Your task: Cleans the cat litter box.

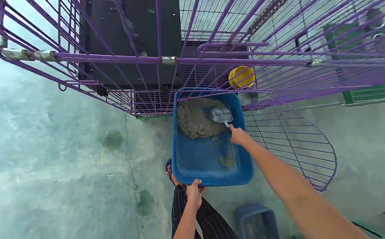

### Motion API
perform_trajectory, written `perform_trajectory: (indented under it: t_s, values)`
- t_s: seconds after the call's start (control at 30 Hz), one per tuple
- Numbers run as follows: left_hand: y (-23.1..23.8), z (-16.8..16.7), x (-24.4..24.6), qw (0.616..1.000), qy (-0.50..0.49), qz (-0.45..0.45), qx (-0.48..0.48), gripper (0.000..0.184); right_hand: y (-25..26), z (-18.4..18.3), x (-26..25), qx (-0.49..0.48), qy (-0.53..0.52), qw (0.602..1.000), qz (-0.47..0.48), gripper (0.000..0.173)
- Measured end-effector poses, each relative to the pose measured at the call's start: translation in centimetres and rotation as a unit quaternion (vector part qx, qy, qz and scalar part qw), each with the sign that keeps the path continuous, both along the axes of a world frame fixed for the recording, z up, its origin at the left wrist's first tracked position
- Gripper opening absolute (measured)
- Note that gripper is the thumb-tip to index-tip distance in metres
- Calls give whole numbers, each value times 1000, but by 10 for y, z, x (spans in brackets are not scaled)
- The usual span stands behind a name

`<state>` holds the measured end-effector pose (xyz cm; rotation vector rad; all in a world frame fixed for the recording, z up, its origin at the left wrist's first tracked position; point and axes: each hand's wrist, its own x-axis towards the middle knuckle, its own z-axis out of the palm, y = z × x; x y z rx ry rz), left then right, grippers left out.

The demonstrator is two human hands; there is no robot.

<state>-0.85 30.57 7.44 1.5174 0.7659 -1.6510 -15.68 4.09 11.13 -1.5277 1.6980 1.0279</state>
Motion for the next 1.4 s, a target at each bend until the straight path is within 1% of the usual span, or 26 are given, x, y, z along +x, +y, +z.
perform_trajectory:
  t_s: [0.07,0.1,0.17,0.23,0.3,0.33,0.4,0.43,0.47,0.53,0.57,0.63,0.7,0.77,0.8,0.87,0.97,1.03,1.13,1.17,1.23,1.3,1.33,1.4]
  values:
    - [-5,0,-3,1000,4,10,-7,37,-23,-14,14,-7,-3,1000,3,79]
    - [-9,2,-7,1000,0,13,-7,34,-22,-19,14,-2,-4,1000,1,80]
    - [-11,3,-9,1000,-17,14,-6,37,1,-21,4,7,-20,1000,-16,87]
    - [-4,4,-7,1000,-28,10,-4,43,33,-7,-14,25,-36,999,-25,90]
    - [16,11,-9,999,-29,6,14,40,61,16,-32,49,-46,997,-29,89]
    - [23,12,-14,999,-29,3,16,37,66,26,-39,45,-56,997,-41,90]
    - [20,4,-23,1000,-30,1,0,34,66,44,-44,10,-97,991,-94,87]
    - [7,3,-27,999,-28,2,-15,35,66,51,-47,-14,-126,983,-132,84]
    - [-18,6,-27,999,-28,3,-33,35,62,55,-50,-33,-157,971,-176,81]
    - [-77,22,-17,998,-37,4,-57,31,50,61,-51,-50,-223,937,-263,76]
    - [-91,28,-13,998,-36,5,-58,30,46,64,-55,-55,-246,922,-294,73]
    - [-86,31,-12,998,-36,14,-49,32,40,72,-63,-59,-278,900,-331,69]
    - [-61,27,-12,998,-45,15,-34,32,41,77,-68,-59,-296,889,-343,66]
    - [-43,25,-16,999,-46,11,-14,32,50,78,-72,-65,-293,889,-345,67]
    - [-42,25,-17,999,-46,11,-11,31,55,76,-71,-76,-291,890,-343,68]
    - [-43,23,-17,999,-50,10,-12,31,66,62,-66,-92,-270,900,-329,70]
    - [-42,22,-20,998,-58,10,-2,32,74,34,-59,-32,-163,956,-242,70]
    - [-43,22,-16,998,-59,12,3,34,76,29,-50,-25,-137,969,-205,70]
    - [-46,25,-15,998,-58,9,6,36,71,21,-49,-30,-121,970,-207,69]
    - [-46,25,-15,999,-53,8,8,39,68,19,-52,-26,-122,969,-212,68]
    - [-42,24,-12,999,-41,11,14,46,65,21,-55,-37,-162,952,-258,63]
    - [-42,22,-12,999,-39,14,19,48,66,31,-54,-43,-213,923,-317,56]
    - [-44,20,-13,999,-39,15,22,48,66,36,-53,-36,-218,914,-340,52]
    - [-42,16,-15,999,-37,16,25,48,71,39,-48,-8,-194,905,-378,47]
